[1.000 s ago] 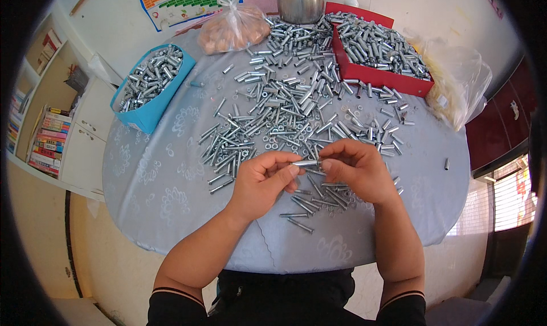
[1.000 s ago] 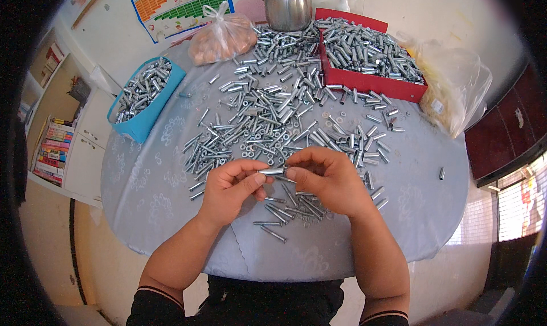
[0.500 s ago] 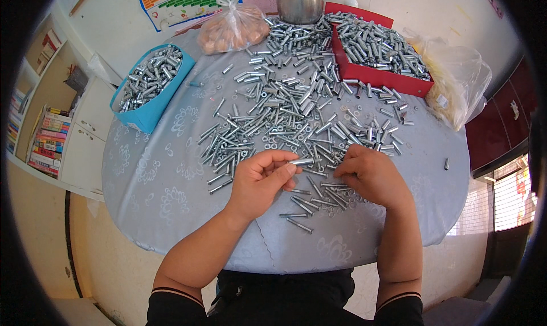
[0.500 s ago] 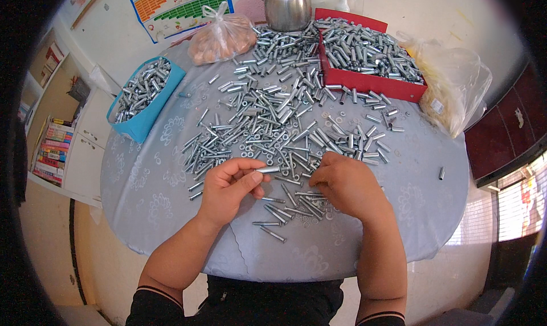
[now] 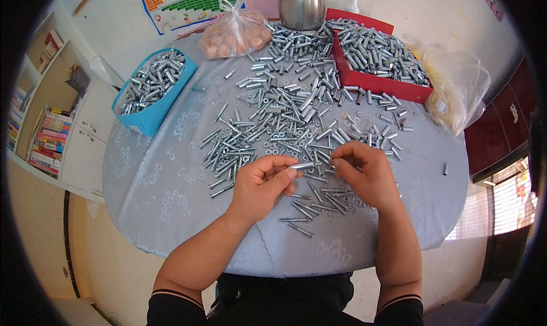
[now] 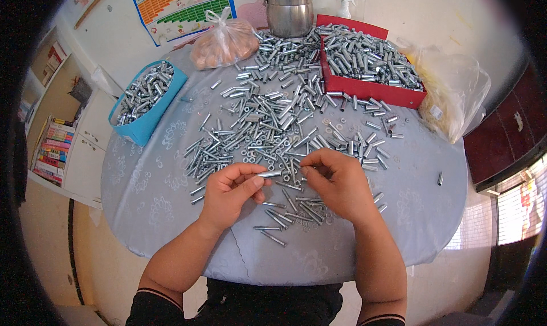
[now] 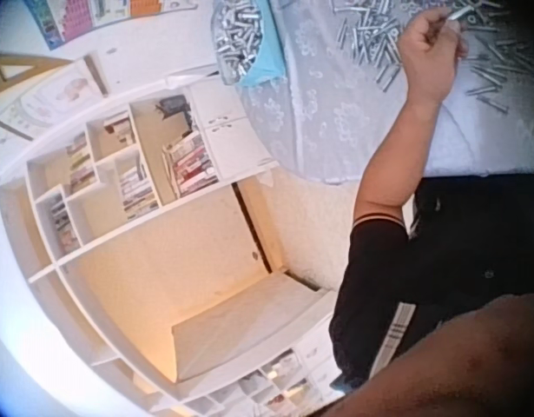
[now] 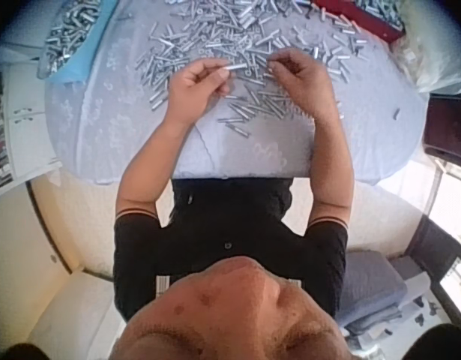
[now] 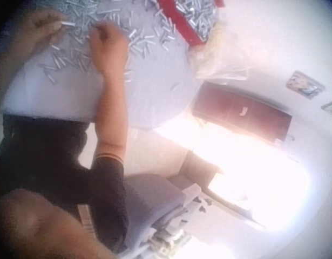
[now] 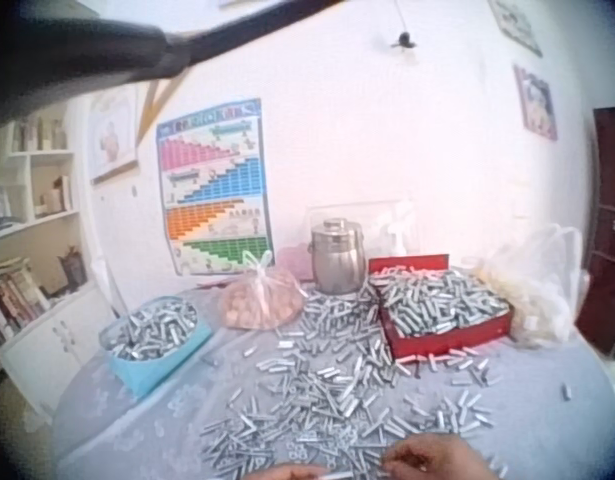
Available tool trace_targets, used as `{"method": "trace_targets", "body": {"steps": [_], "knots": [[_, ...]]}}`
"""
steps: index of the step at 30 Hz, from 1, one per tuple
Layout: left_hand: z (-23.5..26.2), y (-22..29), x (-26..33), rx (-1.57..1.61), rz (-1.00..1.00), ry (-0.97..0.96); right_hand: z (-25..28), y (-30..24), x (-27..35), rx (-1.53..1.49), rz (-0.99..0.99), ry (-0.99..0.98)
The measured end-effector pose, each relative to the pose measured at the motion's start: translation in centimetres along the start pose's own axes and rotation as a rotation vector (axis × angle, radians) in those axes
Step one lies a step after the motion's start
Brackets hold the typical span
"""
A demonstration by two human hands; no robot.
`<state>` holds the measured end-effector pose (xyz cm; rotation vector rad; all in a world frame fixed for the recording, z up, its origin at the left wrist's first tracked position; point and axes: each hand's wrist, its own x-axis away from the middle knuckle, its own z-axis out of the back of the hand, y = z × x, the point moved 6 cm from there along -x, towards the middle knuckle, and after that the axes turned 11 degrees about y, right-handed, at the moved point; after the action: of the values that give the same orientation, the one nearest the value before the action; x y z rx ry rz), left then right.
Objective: The person repeatedly picks up metal bolts and washers from a table, threads the washers onto the bolts by hand, and places the assembled units back onto the table. The process is continuous and repetitive throughout the clip.
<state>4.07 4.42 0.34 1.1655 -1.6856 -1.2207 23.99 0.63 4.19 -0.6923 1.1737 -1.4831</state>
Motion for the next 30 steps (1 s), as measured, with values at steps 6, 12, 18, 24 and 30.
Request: {"method": "trace_targets", "body": {"steps": [6,12,18,24,30], "knots": [[0.0,0.0,0.0,-0.018,-0.002,0.008,-1.3,0.3,0.4,-0.200,-0.046,0.034],[-0.1,0.1,0.0,-0.024,-0.002,0.018,-1.7,0.4,0.5,-0.188,-0.014,-0.001],[0.0,0.2,0.1,-0.034,-0.011,0.022,-1.8,0.6,0.5,-0.248,-0.008,-0.025],[0.0,0.3,0.1,-0.043,-0.024,0.022,-1.7,0.1,0.5,-0.255,-0.022,-0.049],[0.1,0.1,0.0,-0.043,-0.023,0.034,-1.8,0.0,0.6,-0.289,-0.011,-0.066]]}}
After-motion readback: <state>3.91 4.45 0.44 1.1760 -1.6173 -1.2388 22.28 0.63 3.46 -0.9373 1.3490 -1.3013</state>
